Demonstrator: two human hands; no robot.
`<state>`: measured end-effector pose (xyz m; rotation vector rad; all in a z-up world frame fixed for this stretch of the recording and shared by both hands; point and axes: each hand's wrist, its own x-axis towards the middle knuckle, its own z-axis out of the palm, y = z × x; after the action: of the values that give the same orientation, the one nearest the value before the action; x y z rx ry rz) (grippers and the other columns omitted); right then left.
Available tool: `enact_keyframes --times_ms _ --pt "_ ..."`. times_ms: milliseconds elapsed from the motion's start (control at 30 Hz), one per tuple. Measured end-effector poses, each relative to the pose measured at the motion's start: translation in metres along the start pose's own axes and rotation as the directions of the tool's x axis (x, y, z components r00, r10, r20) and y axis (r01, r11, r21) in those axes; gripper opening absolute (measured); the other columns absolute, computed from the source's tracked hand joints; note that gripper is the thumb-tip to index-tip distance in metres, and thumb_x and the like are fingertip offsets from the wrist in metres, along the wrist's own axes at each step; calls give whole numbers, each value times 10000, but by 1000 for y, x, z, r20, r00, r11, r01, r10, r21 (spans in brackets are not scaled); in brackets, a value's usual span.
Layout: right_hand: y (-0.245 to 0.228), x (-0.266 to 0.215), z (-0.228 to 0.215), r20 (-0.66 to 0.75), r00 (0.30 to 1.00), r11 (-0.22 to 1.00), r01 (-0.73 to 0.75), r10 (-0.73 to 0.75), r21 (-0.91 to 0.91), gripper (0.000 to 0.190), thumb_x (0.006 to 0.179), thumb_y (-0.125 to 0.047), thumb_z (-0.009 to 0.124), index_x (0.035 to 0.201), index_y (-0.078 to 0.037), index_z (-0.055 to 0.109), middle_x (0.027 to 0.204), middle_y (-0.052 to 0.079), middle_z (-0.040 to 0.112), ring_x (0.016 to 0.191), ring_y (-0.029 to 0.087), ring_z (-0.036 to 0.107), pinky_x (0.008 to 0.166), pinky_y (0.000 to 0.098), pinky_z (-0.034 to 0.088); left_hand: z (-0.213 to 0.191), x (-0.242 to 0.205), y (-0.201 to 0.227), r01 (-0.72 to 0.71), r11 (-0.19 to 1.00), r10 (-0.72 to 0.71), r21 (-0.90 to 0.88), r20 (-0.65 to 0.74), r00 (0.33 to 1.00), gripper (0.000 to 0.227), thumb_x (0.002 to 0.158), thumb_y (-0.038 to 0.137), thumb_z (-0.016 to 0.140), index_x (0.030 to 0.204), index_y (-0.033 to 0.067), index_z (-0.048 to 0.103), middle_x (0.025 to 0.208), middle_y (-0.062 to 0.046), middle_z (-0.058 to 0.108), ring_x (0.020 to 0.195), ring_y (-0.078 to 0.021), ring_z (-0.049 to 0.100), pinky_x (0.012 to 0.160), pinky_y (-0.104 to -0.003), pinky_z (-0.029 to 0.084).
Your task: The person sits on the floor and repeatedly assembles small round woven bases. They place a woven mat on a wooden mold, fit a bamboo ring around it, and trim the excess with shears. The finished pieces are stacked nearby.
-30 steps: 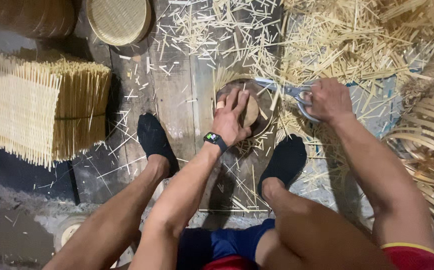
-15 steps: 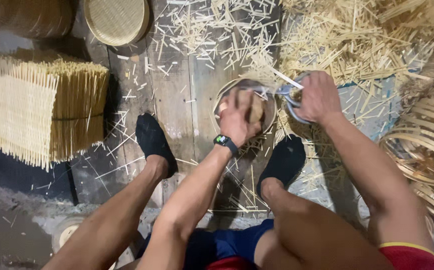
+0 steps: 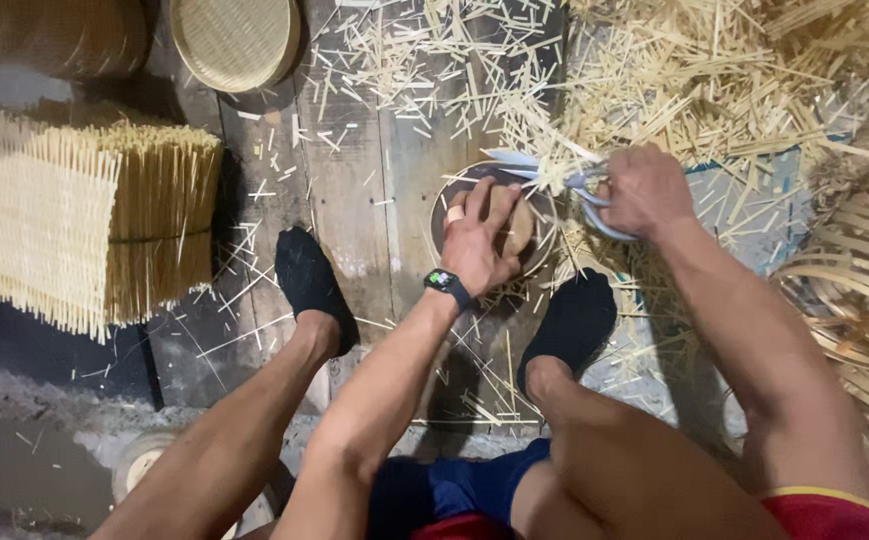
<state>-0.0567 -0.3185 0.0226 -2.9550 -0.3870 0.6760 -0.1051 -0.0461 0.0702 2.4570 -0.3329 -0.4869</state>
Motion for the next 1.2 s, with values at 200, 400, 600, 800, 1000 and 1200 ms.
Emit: enact_keyframes --times_ms 200,400,600,800,1000,1200 --pt "44 -12 35 134 933 898 -357 333 258 435 935 -492 698 1130 -103 717 922 197 658 883 351 647 804 515 543 -11 0 -5 -86 996 88 -24 52 995 1098 499 159 911 1492 266 455 1548 -146 417 1388 -456 421 1101 -558 432" --pt "66 -36 101 -563 742 912 -407 364 54 661 652 -442 821 1094 28 674 1056 211 660 998 348 654 893 468 553 -1 11 -15 277 956 -278 -95 -4 961 1091 621 427 918 1536 180 377 1382 -224 513 1152 -456 591 983 -512 519" --pt "-14 -31 108 -39 979 450 -57 202 891 320 925 -190 786 1189 -19 730 1101 137 731 950 175 689 846 333 557 8 85 -79 81 991 -77 -107 43 996 338 926 362 782 1154 114 806 1075 -233 719 984 -379 690 885 -457 547" --pt "-48 -15 92 312 894 187 -383 322 904 191 878 -146 801 1010 -15 760 858 76 756 721 131 681 650 293 556 31 124 -102 268 922 -189 -281 279 942 264 753 229 876 956 74 810 826 -146 801 706 -199 739 667 -347 571" --pt "-39 -5 109 368 886 78 -404 280 912 175 883 -116 801 962 30 746 782 95 730 586 138 644 506 282 518 43 121 -106 277 926 -225 -256 213 951 246 733 243 872 921 92 820 770 -123 784 669 -203 734 638 -336 572" --pt "-48 -22 96 202 916 221 -288 347 932 211 888 -151 812 999 18 749 812 81 732 618 118 642 536 265 523 39 88 -96 -91 990 80 -105 -107 991 227 816 260 798 994 121 825 878 -170 750 775 -364 711 696 -438 549"
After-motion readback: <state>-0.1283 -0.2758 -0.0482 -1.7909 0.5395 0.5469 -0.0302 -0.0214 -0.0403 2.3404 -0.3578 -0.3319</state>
